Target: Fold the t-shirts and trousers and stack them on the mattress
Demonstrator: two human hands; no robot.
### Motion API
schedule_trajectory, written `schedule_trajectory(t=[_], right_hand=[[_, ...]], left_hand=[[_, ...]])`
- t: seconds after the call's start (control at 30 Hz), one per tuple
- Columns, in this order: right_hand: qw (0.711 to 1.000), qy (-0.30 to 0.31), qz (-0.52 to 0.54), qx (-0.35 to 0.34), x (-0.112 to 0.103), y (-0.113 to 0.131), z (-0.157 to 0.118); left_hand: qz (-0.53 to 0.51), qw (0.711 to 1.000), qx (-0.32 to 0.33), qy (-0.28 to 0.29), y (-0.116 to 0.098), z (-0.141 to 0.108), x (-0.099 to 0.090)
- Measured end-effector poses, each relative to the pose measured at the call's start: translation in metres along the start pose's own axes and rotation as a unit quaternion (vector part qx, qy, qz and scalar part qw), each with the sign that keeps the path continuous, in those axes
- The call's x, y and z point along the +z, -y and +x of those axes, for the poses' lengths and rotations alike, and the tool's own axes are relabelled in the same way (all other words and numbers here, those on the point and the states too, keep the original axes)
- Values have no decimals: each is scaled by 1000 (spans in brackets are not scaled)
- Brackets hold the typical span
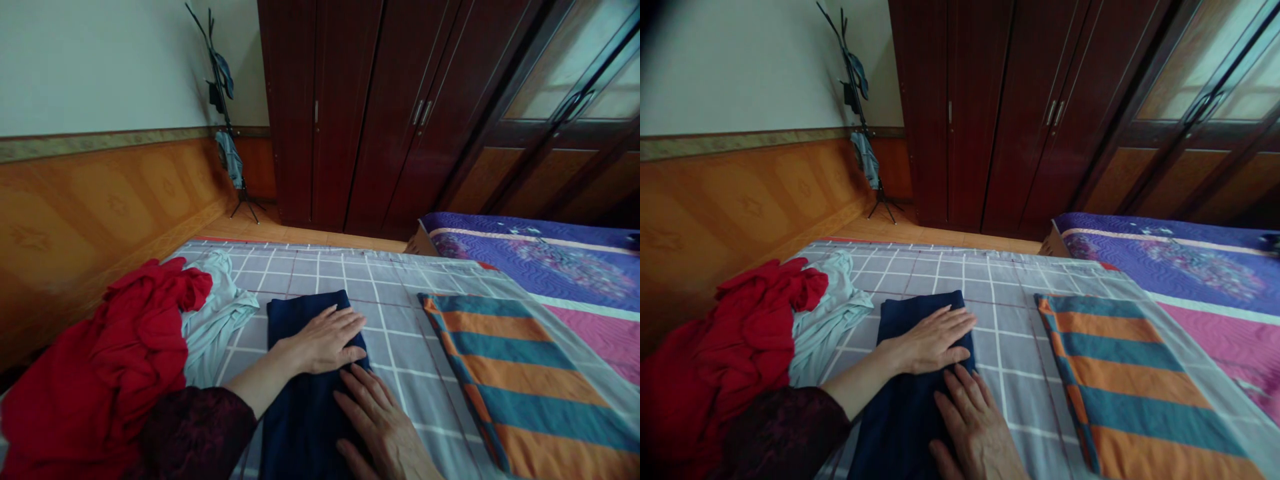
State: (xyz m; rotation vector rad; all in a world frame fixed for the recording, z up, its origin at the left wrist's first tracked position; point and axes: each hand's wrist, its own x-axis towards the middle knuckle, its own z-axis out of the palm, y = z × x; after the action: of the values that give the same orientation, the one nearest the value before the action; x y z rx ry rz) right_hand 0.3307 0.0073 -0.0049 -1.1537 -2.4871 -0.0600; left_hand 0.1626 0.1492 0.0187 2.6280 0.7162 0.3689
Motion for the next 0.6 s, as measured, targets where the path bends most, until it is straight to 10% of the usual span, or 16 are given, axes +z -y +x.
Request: schedule_trajectory(t=[0.27,0.6], right_hand=[[1000,2,-9,-2,-4,0,1],[1000,-4,9,0,-7,-2,1]], left_hand=[[31,996,-88,-16,32,0,4],[130,921,-361,-70,78,-51,-83]])
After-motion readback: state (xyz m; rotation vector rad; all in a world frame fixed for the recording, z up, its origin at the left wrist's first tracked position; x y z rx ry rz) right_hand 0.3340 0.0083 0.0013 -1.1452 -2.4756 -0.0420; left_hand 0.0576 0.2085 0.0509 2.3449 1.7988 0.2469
